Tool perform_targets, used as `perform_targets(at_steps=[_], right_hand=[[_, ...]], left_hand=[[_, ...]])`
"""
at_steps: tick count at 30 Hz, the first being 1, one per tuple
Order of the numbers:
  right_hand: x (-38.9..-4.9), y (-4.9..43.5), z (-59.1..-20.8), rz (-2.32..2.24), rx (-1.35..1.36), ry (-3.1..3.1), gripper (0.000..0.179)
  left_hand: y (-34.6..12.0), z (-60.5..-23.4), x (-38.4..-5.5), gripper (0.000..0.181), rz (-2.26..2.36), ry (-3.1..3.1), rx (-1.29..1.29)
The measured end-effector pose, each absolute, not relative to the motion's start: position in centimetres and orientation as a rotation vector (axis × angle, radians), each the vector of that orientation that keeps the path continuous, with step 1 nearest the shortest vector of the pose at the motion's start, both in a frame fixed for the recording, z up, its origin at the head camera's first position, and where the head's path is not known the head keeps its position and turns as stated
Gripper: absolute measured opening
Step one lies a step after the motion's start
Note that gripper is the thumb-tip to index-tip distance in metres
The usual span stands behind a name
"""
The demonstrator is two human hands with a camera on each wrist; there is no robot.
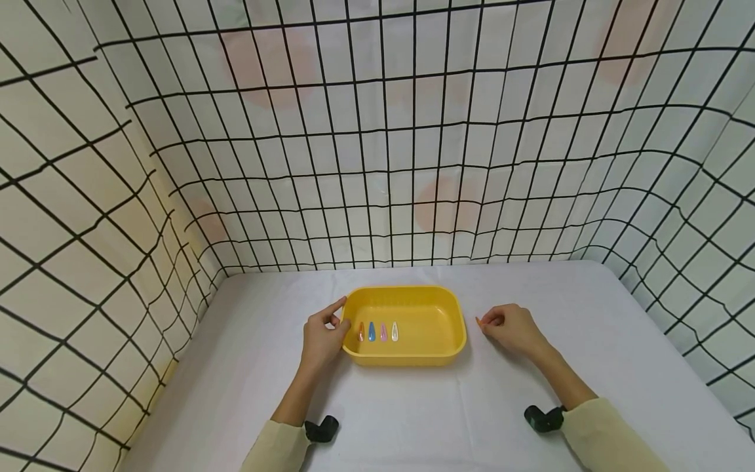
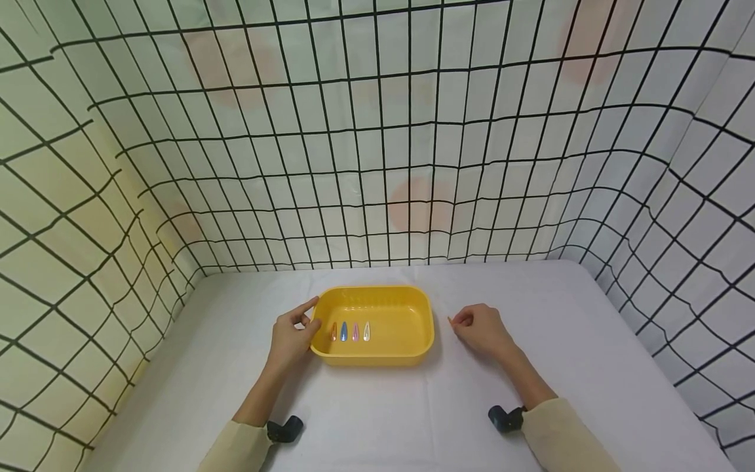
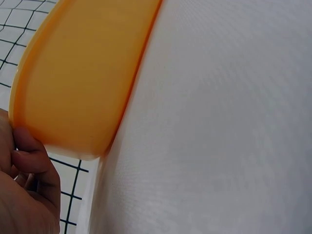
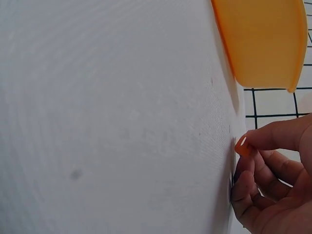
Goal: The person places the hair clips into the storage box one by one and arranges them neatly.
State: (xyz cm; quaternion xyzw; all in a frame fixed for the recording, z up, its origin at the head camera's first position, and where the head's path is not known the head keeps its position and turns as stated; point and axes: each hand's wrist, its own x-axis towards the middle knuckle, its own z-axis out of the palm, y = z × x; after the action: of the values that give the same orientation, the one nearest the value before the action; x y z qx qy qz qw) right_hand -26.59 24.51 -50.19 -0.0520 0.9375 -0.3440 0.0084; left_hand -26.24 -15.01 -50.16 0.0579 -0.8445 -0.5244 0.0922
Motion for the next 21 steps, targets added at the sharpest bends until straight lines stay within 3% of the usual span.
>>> perform_targets(at_steps=[21], right_hand=[[-26.6, 24.5, -48.6, -1.296, -0.042, 2.837, 0.022]], left_hand=[[-15.0, -49.9, -26.1, 0.049, -1.568, -2.518, 0.18]])
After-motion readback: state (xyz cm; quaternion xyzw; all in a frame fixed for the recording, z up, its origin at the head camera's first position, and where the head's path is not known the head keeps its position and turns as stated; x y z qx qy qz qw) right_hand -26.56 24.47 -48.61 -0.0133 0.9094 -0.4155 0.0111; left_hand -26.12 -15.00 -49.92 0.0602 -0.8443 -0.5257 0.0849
